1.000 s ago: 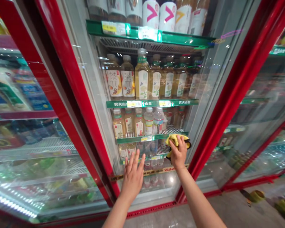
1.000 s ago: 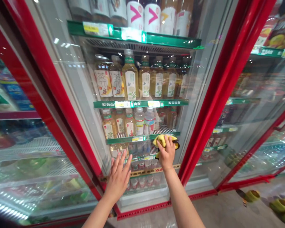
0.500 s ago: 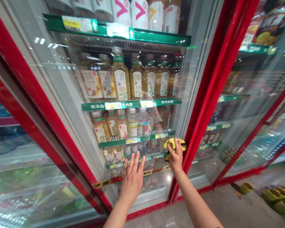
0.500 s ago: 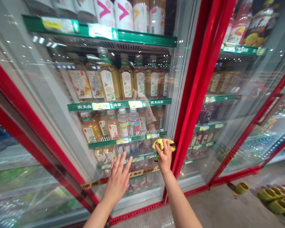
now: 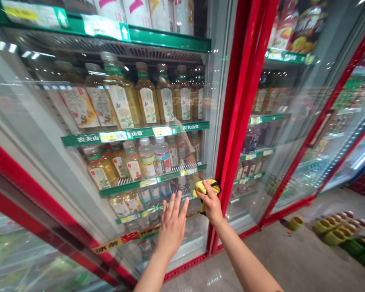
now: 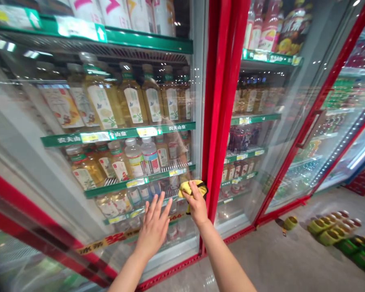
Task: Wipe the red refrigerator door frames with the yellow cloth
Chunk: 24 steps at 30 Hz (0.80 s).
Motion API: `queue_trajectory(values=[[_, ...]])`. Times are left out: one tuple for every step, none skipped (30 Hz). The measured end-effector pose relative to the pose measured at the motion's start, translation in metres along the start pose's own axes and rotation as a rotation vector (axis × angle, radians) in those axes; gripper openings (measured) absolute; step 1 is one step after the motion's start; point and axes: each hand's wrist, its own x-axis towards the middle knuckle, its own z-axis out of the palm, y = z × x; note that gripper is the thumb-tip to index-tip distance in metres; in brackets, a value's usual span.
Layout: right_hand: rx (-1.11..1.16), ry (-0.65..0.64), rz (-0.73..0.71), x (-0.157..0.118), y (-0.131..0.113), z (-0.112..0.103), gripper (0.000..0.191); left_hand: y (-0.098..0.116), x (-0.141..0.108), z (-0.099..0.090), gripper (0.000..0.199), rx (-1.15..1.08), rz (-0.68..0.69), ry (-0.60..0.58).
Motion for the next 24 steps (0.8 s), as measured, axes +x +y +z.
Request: queue_trajectory(values=[[0.006, 0.0, -0.002, -0.001, -0.003, -0.007, 0.048, 0.004, 0.003, 0.002, 0.077, -0.005, 0.011, 0.005], [0.002, 0.016, -0.006, 0.002, -0.007, -0.015, 0.049, 0.007, 0.005, 0.003, 0.077, -0.008, 0.02, 0.01], [-0.009, 0.047, -0.011, 0.009, -0.01, -0.025, 0.05, 0.01, 0.008, 0.004, 0.076, -0.011, 0.026, 0.015], [-0.027, 0.087, -0.019, 0.02, -0.013, -0.036, 0.051, 0.013, 0.011, 0.005, 0.076, -0.014, 0.031, 0.018], [-0.052, 0.137, -0.032, 0.035, -0.016, -0.047, 0.051, 0.015, 0.014, 0.005, 0.074, -0.02, 0.034, 0.021], [-0.083, 0.186, -0.053, 0.053, -0.019, -0.058, 0.05, 0.017, 0.017, 0.006, 0.072, -0.026, 0.037, 0.024], [-0.123, 0.237, -0.079, 0.072, -0.02, -0.068, 0.049, 0.019, 0.02, 0.006, 0.07, -0.03, 0.04, 0.027], [-0.173, 0.285, -0.109, 0.092, -0.021, -0.077, 0.047, 0.021, 0.023, 0.006, 0.068, -0.032, 0.046, 0.031], [-0.226, 0.312, -0.142, 0.111, -0.02, -0.084, 0.045, 0.022, 0.025, 0.005, 0.065, -0.031, 0.052, 0.034], [-0.27, 0.335, -0.172, 0.129, -0.019, -0.089, 0.044, 0.023, 0.028, 0.005, 0.064, -0.028, 0.055, 0.036], [-0.309, 0.346, -0.197, 0.144, -0.017, -0.091, 0.042, 0.023, 0.029, 0.005, 0.064, -0.023, 0.055, 0.039], [-0.344, 0.354, -0.214, 0.156, -0.014, -0.092, 0.041, 0.024, 0.031, 0.004, 0.064, -0.018, 0.055, 0.041], [-0.379, 0.359, -0.221, 0.166, -0.01, -0.09, 0.04, 0.024, 0.032, 0.004, 0.065, -0.015, 0.053, 0.044], [-0.42, 0.357, -0.221, 0.172, -0.005, -0.087, 0.039, 0.024, 0.033, 0.004, 0.067, -0.012, 0.051, 0.046], [-0.463, 0.348, -0.215, 0.174, -0.001, -0.083, 0.038, 0.024, 0.033, 0.004, 0.07, -0.011, 0.048, 0.047], [-0.5, 0.335, -0.208, 0.173, 0.004, -0.077, 0.038, 0.024, 0.033, 0.004, 0.072, -0.013, 0.047, 0.047], [-0.524, 0.319, -0.202, 0.168, 0.01, -0.071, 0.038, 0.024, 0.032, 0.004, 0.074, -0.015, 0.044, 0.047], [-0.534, 0.306, -0.2, 0.16, 0.015, -0.064, 0.04, 0.023, 0.031, 0.004, 0.075, -0.016, 0.041, 0.046], [-0.539, 0.297, -0.2, 0.148, 0.019, -0.058, 0.041, 0.022, 0.03, 0.005, 0.077, -0.014, 0.036, 0.044], [-0.543, 0.294, -0.202, 0.133, 0.023, -0.052, 0.042, 0.021, 0.028, 0.005, 0.078, -0.013, 0.035, 0.04], [-0.551, 0.291, -0.206, 0.116, 0.027, -0.047, 0.042, 0.02, 0.025, 0.005, 0.078, -0.011, 0.036, 0.037], [-0.563, 0.282, -0.211, 0.098, 0.029, -0.044, 0.041, 0.018, 0.022, 0.006, 0.078, -0.009, 0.037, 0.03], [-0.576, 0.268, -0.213, 0.082, 0.031, -0.041, 0.04, 0.016, 0.019, 0.006, 0.078, -0.008, 0.036, 0.022], [-0.581, 0.246, -0.215, 0.068, 0.032, -0.04, 0.038, 0.015, 0.016, 0.006, 0.078, -0.006, 0.034, 0.012]])
